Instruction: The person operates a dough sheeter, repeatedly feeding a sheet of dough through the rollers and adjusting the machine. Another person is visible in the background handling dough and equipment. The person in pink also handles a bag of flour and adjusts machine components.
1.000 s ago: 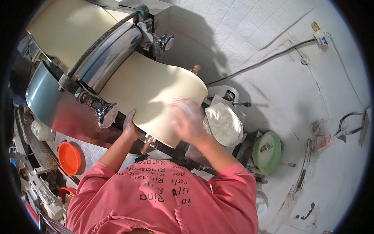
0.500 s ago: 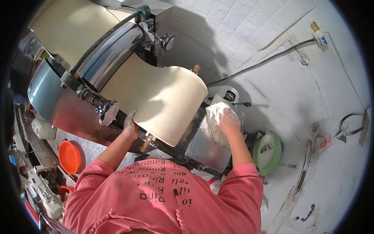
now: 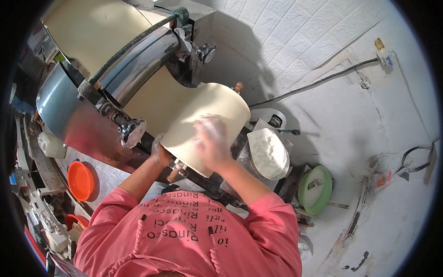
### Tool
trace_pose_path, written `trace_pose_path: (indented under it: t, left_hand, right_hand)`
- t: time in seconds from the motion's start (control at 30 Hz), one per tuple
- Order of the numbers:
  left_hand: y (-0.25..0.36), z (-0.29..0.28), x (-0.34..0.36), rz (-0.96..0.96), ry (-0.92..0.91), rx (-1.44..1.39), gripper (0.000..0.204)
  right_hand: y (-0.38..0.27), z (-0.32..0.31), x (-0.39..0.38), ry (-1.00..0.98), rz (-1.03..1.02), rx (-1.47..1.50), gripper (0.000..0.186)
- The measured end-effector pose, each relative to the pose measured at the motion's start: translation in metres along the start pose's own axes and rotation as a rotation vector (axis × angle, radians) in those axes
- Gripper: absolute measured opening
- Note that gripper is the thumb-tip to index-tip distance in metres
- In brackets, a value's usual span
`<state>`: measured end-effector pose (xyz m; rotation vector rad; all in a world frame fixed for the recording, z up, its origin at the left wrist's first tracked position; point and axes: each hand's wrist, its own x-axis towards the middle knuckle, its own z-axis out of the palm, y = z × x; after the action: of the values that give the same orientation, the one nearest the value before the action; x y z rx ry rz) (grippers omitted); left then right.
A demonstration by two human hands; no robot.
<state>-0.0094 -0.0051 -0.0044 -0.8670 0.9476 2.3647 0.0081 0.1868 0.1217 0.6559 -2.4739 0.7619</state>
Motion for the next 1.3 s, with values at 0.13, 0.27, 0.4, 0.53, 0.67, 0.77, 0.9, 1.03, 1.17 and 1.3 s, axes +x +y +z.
trace_pose_path:
  t: [0.13,0.27,0.4,0.53,0.67,0.77,0.9,1.03,1.17,1.3]
  left_hand:
    - [0.003,0.001,-0.004,0.037,0.066,0.063,0.037]
    - [0.016,0.033,-0.045,0.154,0.044,0.152,0.043]
    - [0.021,0.012,-0.025,0.217,0.073,0.086,0.048]
    - [0.003,-0.037,0.020,0.099,-0.422,-0.085,0.043]
    - [-0.011,-0.029,0.025,0.312,-0.532,0.092,0.036]
    - [0.004,-0.011,0.005,0.011,-0.121,-0.016,0.039]
    - [0.024,0.026,-0.048,0.200,0.075,0.214,0.050]
    - [0.026,0.002,-0.025,0.340,0.040,0.188,0.048]
    - [0.009,-0.029,0.017,0.021,-0.275,-0.073,0.041]
    - [-0.007,-0.025,0.026,0.020,-0.348,-0.138,0.041]
  right_hand:
    - [0.004,0.027,0.047,-0.481,0.012,-0.265,0.040]
    - [0.066,0.040,0.111,-0.780,0.113,-0.493,0.048]
    - [0.052,0.057,0.119,-1.104,0.078,-0.452,0.042]
    - [-0.031,0.072,0.078,-1.088,-0.109,-0.245,0.041]
    - [-0.051,0.044,0.056,-0.679,-0.177,-0.157,0.038]
    - [-0.023,0.039,0.073,-0.872,-0.057,-0.274,0.034]
    - [0.053,0.041,0.112,-0.849,-0.072,-0.582,0.042]
    - [0.062,0.060,0.121,-1.023,0.048,-0.591,0.045]
    - [-0.010,0.043,0.099,-1.212,-0.095,-0.400,0.044]
    - [-0.036,0.014,0.066,-0.844,-0.022,-0.242,0.043]
